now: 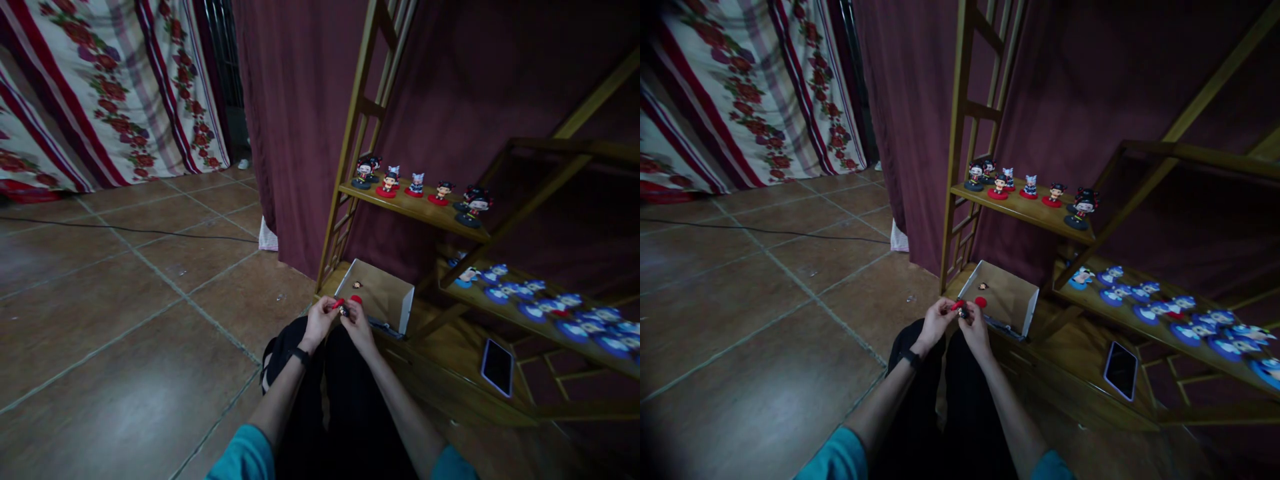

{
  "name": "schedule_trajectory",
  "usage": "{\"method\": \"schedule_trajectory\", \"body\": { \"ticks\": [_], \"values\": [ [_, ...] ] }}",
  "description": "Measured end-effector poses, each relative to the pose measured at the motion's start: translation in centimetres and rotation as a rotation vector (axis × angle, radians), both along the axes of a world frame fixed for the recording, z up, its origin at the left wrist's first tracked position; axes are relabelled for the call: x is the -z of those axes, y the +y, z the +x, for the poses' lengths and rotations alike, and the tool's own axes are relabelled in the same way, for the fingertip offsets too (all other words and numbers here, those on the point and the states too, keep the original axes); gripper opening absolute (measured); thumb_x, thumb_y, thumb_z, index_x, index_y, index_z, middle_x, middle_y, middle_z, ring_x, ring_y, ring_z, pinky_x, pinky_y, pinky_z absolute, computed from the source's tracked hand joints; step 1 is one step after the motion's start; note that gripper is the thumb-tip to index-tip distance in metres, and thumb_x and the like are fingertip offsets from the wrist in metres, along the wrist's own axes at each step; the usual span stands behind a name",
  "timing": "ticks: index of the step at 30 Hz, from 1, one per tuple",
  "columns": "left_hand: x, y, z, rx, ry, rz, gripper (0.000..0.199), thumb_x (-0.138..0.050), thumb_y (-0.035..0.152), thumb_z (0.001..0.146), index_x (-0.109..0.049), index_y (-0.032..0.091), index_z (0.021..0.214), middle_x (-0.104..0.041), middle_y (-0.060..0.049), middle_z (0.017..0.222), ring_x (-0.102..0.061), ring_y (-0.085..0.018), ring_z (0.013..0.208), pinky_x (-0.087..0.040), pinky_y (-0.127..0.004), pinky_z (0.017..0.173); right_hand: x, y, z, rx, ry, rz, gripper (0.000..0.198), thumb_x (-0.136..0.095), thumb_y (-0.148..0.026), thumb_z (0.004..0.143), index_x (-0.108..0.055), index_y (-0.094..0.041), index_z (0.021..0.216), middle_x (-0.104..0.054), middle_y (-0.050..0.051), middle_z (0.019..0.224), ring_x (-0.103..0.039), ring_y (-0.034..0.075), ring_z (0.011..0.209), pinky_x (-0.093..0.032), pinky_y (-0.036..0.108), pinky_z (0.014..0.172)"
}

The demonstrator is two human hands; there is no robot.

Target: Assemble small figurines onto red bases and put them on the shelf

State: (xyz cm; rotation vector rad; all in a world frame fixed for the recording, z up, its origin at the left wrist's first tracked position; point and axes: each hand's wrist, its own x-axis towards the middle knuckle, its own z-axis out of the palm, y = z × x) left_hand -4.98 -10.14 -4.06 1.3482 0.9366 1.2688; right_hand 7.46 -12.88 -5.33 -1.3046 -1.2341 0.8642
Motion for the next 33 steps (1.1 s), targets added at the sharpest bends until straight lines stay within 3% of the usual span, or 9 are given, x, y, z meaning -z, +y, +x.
{"method": "schedule_trajectory", "body": {
  "ticks": [7, 14, 21, 33],
  "values": [
    [-0.2, -0.5, 0.0, -0.028, 0.131, 0.082, 0.011, -0.056, 0.021, 0.072, -0.06, 0.018, 0.082, -0.062, -0.001, 0.079, -0.056, -0.014, 0.076, -0.042, -0.026, 0.073, 0.2, -0.1, 0.0, -0.094, 0.232, -0.111, 0.059, -0.061, -0.019, 0.06, -0.045, -0.024, 0.117, -0.053, 0.007, 0.12, -0.056, 0.02, 0.1, -0.041, 0.041, 0.091],
    [-0.6, -0.8, -0.1, -0.042, 0.224, 0.092, 0.011, -0.055, 0.019, 0.071, -0.061, 0.021, 0.081, -0.061, -0.001, 0.08, -0.055, -0.016, 0.081, -0.041, -0.028, 0.076, 0.0, 0.1, -0.1, -0.076, 0.215, -0.085, 0.051, -0.059, -0.021, 0.063, -0.05, -0.023, 0.113, -0.058, 0.007, 0.115, -0.053, 0.021, 0.107, -0.039, 0.043, 0.094],
    [-0.6, -1.0, 0.0, -0.079, 0.337, 0.208, 0.02, -0.053, 0.016, 0.073, -0.061, 0.023, 0.091, -0.061, -0.003, 0.09, -0.054, -0.018, 0.087, -0.04, -0.031, 0.08, -0.1, 0.3, 0.0, -0.078, 0.26, -0.072, 0.049, -0.061, -0.021, 0.062, -0.052, -0.022, 0.11, -0.06, 0.007, 0.112, -0.053, 0.022, 0.107, -0.038, 0.043, 0.095],
    [-0.9, -1.1, 0.0, -0.082, 0.323, 0.176, 0.017, -0.055, 0.017, 0.072, -0.062, 0.023, 0.087, -0.062, -0.004, 0.086, -0.055, -0.02, 0.085, -0.039, -0.032, 0.081, -0.1, 0.3, 0.0, -0.063, 0.25, -0.074, 0.045, -0.061, -0.023, 0.061, -0.054, -0.022, 0.106, -0.061, 0.007, 0.11, -0.055, 0.022, 0.104, -0.04, 0.043, 0.093]
  ]
}}
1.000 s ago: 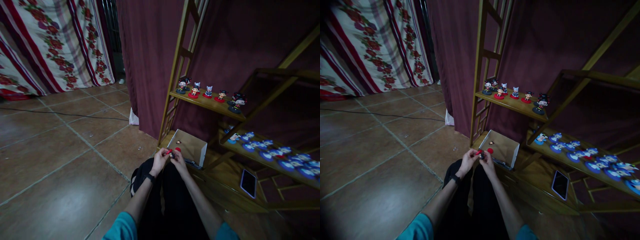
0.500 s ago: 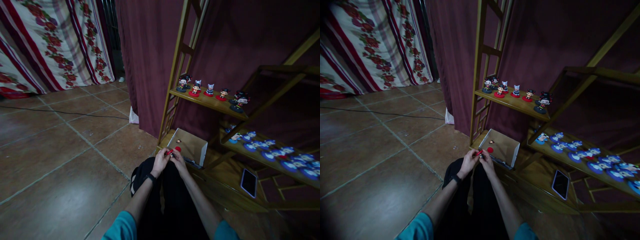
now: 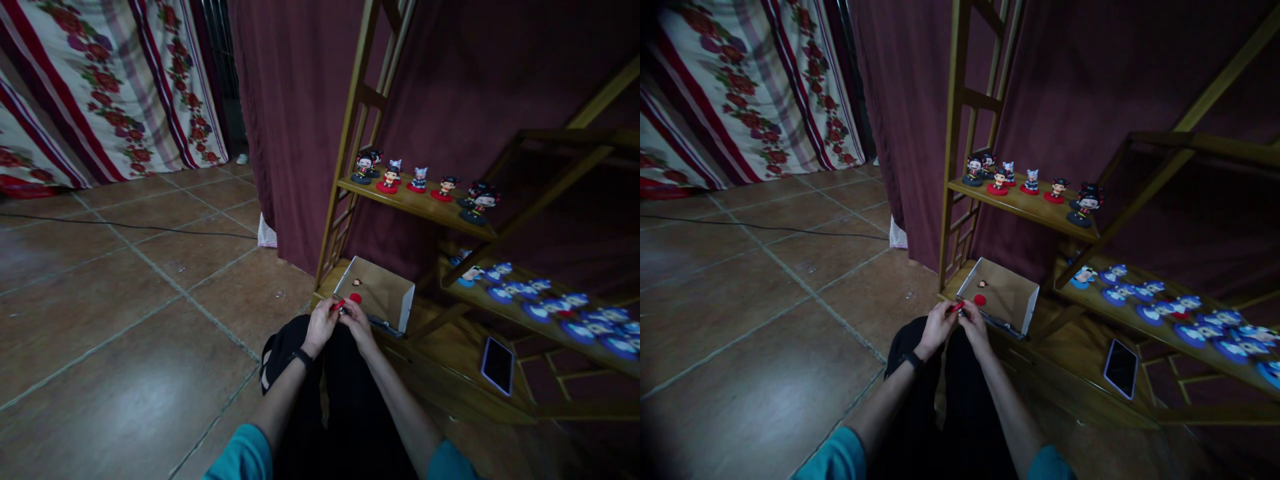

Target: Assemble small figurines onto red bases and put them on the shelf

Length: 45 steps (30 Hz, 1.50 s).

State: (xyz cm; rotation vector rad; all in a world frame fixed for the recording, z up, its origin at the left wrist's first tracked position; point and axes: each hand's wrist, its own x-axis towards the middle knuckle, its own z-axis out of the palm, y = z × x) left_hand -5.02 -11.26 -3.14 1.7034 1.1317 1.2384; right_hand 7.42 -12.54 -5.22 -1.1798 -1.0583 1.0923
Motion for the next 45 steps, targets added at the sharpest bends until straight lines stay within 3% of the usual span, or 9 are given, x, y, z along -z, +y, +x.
{"method": "schedule_trajectory", "body": {
  "ticks": [14, 24, 29, 35, 45],
  "values": [
    [0.0, 0.1, 0.2, 0.059, -0.143, -0.112, 0.016, -0.055, 0.021, 0.073, -0.06, 0.021, 0.088, -0.064, -0.002, 0.085, -0.058, -0.016, 0.079, -0.043, -0.028, 0.075, -1.9, -0.9, 0.0, -0.007, 0.057, -0.092, 0.045, -0.062, -0.034, 0.065, -0.055, -0.022, 0.107, -0.059, 0.009, 0.111, -0.059, 0.022, 0.094, -0.052, 0.038, 0.075],
    [1.0, 1.3, 0.5, 0.106, -0.352, -0.285, 0.029, -0.061, 0.023, 0.07, -0.058, 0.017, 0.098, -0.066, -0.007, 0.092, -0.061, -0.016, 0.082, -0.047, -0.03, 0.077, -1.9, -1.0, 0.6, 0.05, 0.104, -0.151, 0.043, -0.045, -0.05, 0.076, -0.058, -0.021, 0.105, -0.064, 0.007, 0.093, -0.061, 0.013, 0.063, -0.054, 0.031, 0.06],
    [0.5, 1.5, 0.2, 0.158, -0.47, -0.41, 0.035, -0.066, 0.027, 0.067, -0.058, 0.014, 0.099, -0.066, -0.009, 0.091, -0.062, -0.015, 0.076, -0.049, -0.027, 0.065, -1.7, -0.9, 0.5, 0.051, 0.061, -0.121, 0.04, -0.048, -0.047, 0.074, -0.058, -0.021, 0.104, -0.064, 0.006, 0.087, -0.06, 0.013, 0.063, -0.052, 0.029, 0.059],
    [0.1, 1.7, -0.4, 0.295, -0.543, -0.539, 0.036, -0.066, 0.031, 0.068, -0.06, 0.014, 0.099, -0.066, -0.009, 0.09, -0.062, -0.013, 0.072, -0.05, -0.027, 0.067, -1.7, -0.4, -0.1, 0.043, -0.014, -0.063, 0.036, -0.058, -0.038, 0.068, -0.056, -0.023, 0.101, -0.061, 0.005, 0.098, -0.06, 0.015, 0.074, -0.051, 0.028, 0.059],
    [0.5, 2.2, -0.7, 0.26, -0.618, -0.65, 0.034, -0.07, 0.026, 0.065, -0.061, 0.012, 0.095, -0.067, -0.009, 0.087, -0.064, -0.015, 0.071, -0.052, -0.03, 0.069, -1.4, 0.2, -0.7, 0.058, 0.021, -0.081, 0.026, -0.06, -0.038, 0.064, -0.055, -0.02, 0.083, -0.06, 0.002, 0.086, -0.057, 0.013, 0.065, -0.046, 0.024, 0.052]
  ]
}}
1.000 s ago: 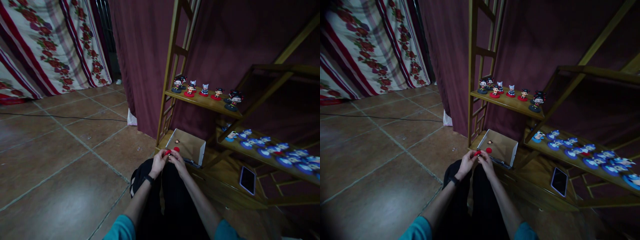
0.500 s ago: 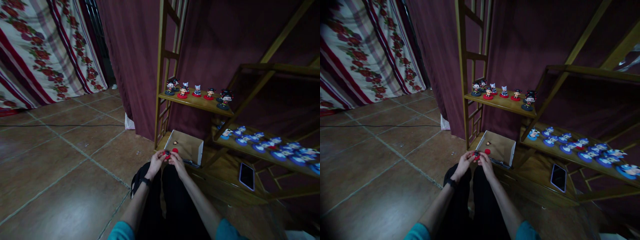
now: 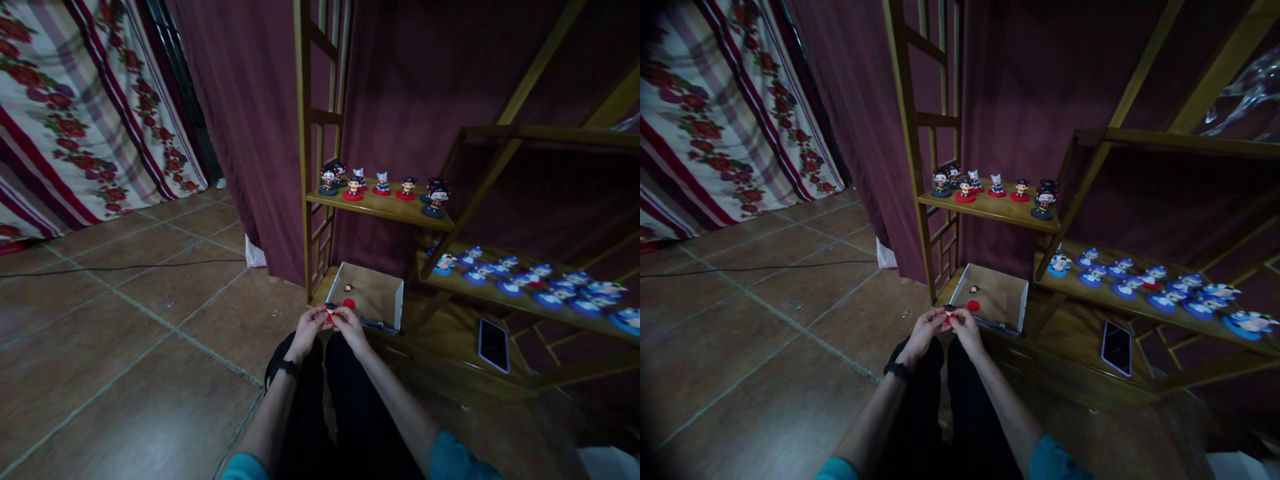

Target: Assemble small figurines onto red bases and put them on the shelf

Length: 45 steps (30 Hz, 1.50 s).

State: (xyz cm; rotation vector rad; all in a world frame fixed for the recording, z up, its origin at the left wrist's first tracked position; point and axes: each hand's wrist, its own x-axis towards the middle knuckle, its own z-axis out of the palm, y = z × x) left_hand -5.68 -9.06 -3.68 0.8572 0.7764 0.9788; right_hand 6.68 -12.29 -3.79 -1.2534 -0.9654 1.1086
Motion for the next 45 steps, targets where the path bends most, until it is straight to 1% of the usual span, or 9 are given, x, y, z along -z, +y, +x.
{"method": "schedule_trajectory", "body": {
  "ticks": [7, 11, 14, 20, 27, 33, 40, 45],
  "values": [
    [-0.2, 0.0, 0.1, 0.021, 0.018, -0.027, 0.036, -0.072, 0.024, 0.063, -0.061, 0.01, 0.094, -0.068, -0.008, 0.081, -0.063, -0.014, 0.068, -0.051, -0.028, 0.07, 0.7, 0.3, 0.1, 0.005, 0.02, -0.03, 0.029, -0.064, -0.04, 0.061, -0.053, -0.02, 0.079, -0.059, -0.001, 0.079, -0.055, 0.011, 0.059, -0.044, 0.022, 0.049],
    [-0.4, -0.2, 0.2, 0.033, 0.023, -0.021, 0.034, -0.071, 0.022, 0.064, -0.061, 0.01, 0.093, -0.067, -0.007, 0.079, -0.063, -0.013, 0.067, -0.051, -0.027, 0.068, 1.1, 0.6, 0.2, 0.027, -0.001, -0.064, 0.027, -0.065, -0.038, 0.06, -0.052, -0.02, 0.075, -0.059, -0.001, 0.077, -0.056, 0.012, 0.059, -0.045, 0.023, 0.05],
    [-0.6, -0.2, 0.2, 0.044, 0.025, -0.015, 0.032, -0.07, 0.022, 0.065, -0.061, 0.01, 0.093, -0.067, -0.008, 0.08, -0.063, -0.013, 0.067, -0.051, -0.026, 0.068, 1.2, 0.8, 0.4, 0.015, -0.015, -0.076, 0.024, -0.064, -0.036, 0.06, -0.052, -0.02, 0.073, -0.059, -0.002, 0.073, -0.056, 0.012, 0.058, -0.045, 0.024, 0.051],
    [-1.0, -0.1, 0.0, 0.103, 0.038, -0.028, 0.034, -0.069, 0.022, 0.066, -0.061, 0.009, 0.096, -0.067, -0.01, 0.083, -0.064, -0.014, 0.066, -0.052, -0.028, 0.069, 1.4, 1.1, 0.8, 0.01, -0.032, -0.083, 0.022, -0.064, -0.034, 0.059, -0.053, -0.02, 0.072, -0.06, -0.003, 0.066, -0.056, 0.013, 0.057, -0.046, 0.025, 0.052],
    [-0.7, 0.1, 0.0, 0.092, 0.051, -0.037, 0.031, -0.069, 0.02, 0.066, -0.061, 0.009, 0.093, -0.068, -0.009, 0.081, -0.064, -0.013, 0.063, -0.052, -0.027, 0.065, 1.9, 1.5, 1.2, -0.022, -0.024, -0.089, 0.021, -0.064, -0.031, 0.057, -0.051, -0.02, 0.069, -0.057, -0.004, 0.059, -0.055, 0.013, 0.054, -0.046, 0.026, 0.053],
    [-0.6, 0.1, 0.0, 0.091, 0.066, -0.028, 0.026, -0.068, 0.017, 0.066, -0.062, 0.009, 0.09, -0.068, -0.009, 0.08, -0.063, -0.013, 0.064, -0.052, -0.025, 0.065, 1.3, 1.4, 1.3, -0.018, -0.037, -0.068, 0.021, -0.065, -0.03, 0.054, -0.052, -0.019, 0.065, -0.056, -0.005, 0.057, -0.054, 0.012, 0.054, -0.045, 0.026, 0.055],
    [-0.8, 0.1, 0.0, 0.089, 0.067, -0.031, 0.026, -0.068, 0.017, 0.066, -0.063, 0.009, 0.09, -0.067, -0.008, 0.08, -0.063, -0.012, 0.064, -0.052, -0.024, 0.065, 0.7, 1.3, 1.2, -0.019, -0.005, -0.068, 0.024, -0.068, -0.031, 0.051, -0.051, -0.019, 0.063, -0.055, -0.005, 0.053, -0.05, 0.011, 0.049, -0.042, 0.025, 0.052],
    [-0.9, 0.0, -0.2, 0.119, 0.038, -0.024, 0.033, -0.069, 0.02, 0.066, -0.062, 0.01, 0.097, -0.068, -0.01, 0.087, -0.064, -0.013, 0.069, -0.051, -0.026, 0.069, 0.3, 1.1, 1.2, -0.008, -0.003, -0.065, 0.026, -0.068, -0.035, 0.051, -0.052, -0.018, 0.065, -0.058, -0.004, 0.057, -0.05, 0.011, 0.05, -0.041, 0.025, 0.051]
  ]
}}
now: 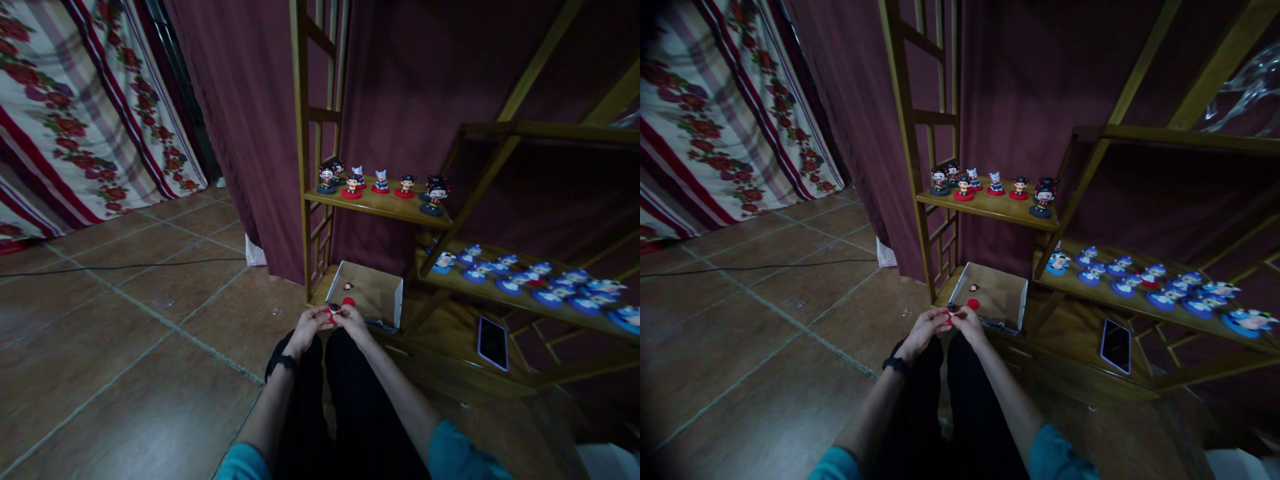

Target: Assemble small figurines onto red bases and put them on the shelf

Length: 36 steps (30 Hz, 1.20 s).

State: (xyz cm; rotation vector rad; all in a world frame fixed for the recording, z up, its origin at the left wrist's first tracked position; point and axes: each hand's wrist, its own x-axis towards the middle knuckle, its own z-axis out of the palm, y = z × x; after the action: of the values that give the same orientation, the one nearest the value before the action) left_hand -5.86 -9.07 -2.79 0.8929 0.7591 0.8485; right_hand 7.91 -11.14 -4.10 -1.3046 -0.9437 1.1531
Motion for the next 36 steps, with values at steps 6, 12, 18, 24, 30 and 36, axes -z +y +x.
{"method": "schedule_trajectory", "body": {
  "ticks": [6, 12, 18, 24, 30, 36],
  "values": [
    [0.0, 0.0, 0.1, -0.013, -0.01, 0.0, 0.043, -0.073, 0.019, 0.062, -0.061, 0.01, 0.102, -0.068, -0.01, 0.088, -0.063, -0.013, 0.072, -0.05, -0.024, 0.069, -0.3, -0.2, 0.1, -0.033, -0.053, 0.077, 0.024, -0.064, -0.032, 0.059, -0.056, -0.019, 0.078, -0.063, 0.0, 0.072, -0.058, 0.014, 0.065, -0.046, 0.028, 0.063],
    [0.0, -0.1, 0.3, -0.019, -0.01, 0.005, 0.051, -0.076, 0.019, 0.056, -0.06, 0.01, 0.103, -0.068, -0.011, 0.088, -0.062, -0.014, 0.073, -0.047, -0.025, 0.07, -1.8, -0.5, 0.8, -0.052, -0.404, 0.263, 0.037, -0.056, -0.024, 0.068, -0.054, -0.024, 0.105, -0.057, 0.004, 0.104, -0.056, 0.017, 0.092, -0.046, 0.03, 0.076],
    [0.3, -0.1, 0.5, 0.007, -0.018, 0.046, 0.053, -0.076, 0.017, 0.053, -0.06, 0.009, 0.102, -0.068, -0.008, 0.08, -0.061, -0.012, 0.066, -0.045, -0.024, 0.067, -2.6, -0.5, 1.4, -0.183, -0.674, 0.342, 0.033, -0.048, -0.016, 0.073, -0.057, -0.027, 0.103, -0.057, 0.003, 0.098, -0.056, 0.017, 0.089, -0.046, 0.031, 0.08],
    [0.4, -0.2, 0.6, -0.023, -0.011, 0.053, 0.052, -0.077, 0.014, 0.051, -0.06, 0.009, 0.1, -0.068, -0.008, 0.079, -0.061, -0.013, 0.068, -0.045, -0.025, 0.068, -2.3, -0.3, 1.4, -0.15, -0.716, 0.321, 0.029, -0.049, -0.013, 0.07, -0.058, -0.026, 0.095, -0.059, 0.002, 0.092, -0.056, 0.017, 0.085, -0.045, 0.031, 0.078],
    [0.4, -0.3, 0.6, -0.037, -0.007, 0.05, 0.051, -0.077, 0.015, 0.051, -0.06, 0.009, 0.099, -0.068, -0.007, 0.079, -0.061, -0.014, 0.069, -0.045, -0.025, 0.07, -2.2, -0.3, 1.1, -0.097, -0.706, 0.28, 0.024, -0.05, -0.015, 0.069, -0.057, -0.025, 0.09, -0.06, 0.001, 0.085, -0.056, 0.017, 0.08, -0.045, 0.03, 0.073],
    [0.5, -0.3, 0.7, -0.064, -0.008, 0.06, 0.053, -0.078, 0.015, 0.048, -0.061, 0.01, 0.098, -0.068, -0.006, 0.077, -0.062, -0.014, 0.067, -0.046, -0.027, 0.072, -2.0, -0.1, 1.0, -0.078, -0.708, 0.245, 0.02, -0.05, -0.018, 0.069, -0.056, -0.024, 0.088, -0.06, 0.001, 0.084, -0.055, 0.017, 0.079, -0.044, 0.031, 0.073]
  ]
}}
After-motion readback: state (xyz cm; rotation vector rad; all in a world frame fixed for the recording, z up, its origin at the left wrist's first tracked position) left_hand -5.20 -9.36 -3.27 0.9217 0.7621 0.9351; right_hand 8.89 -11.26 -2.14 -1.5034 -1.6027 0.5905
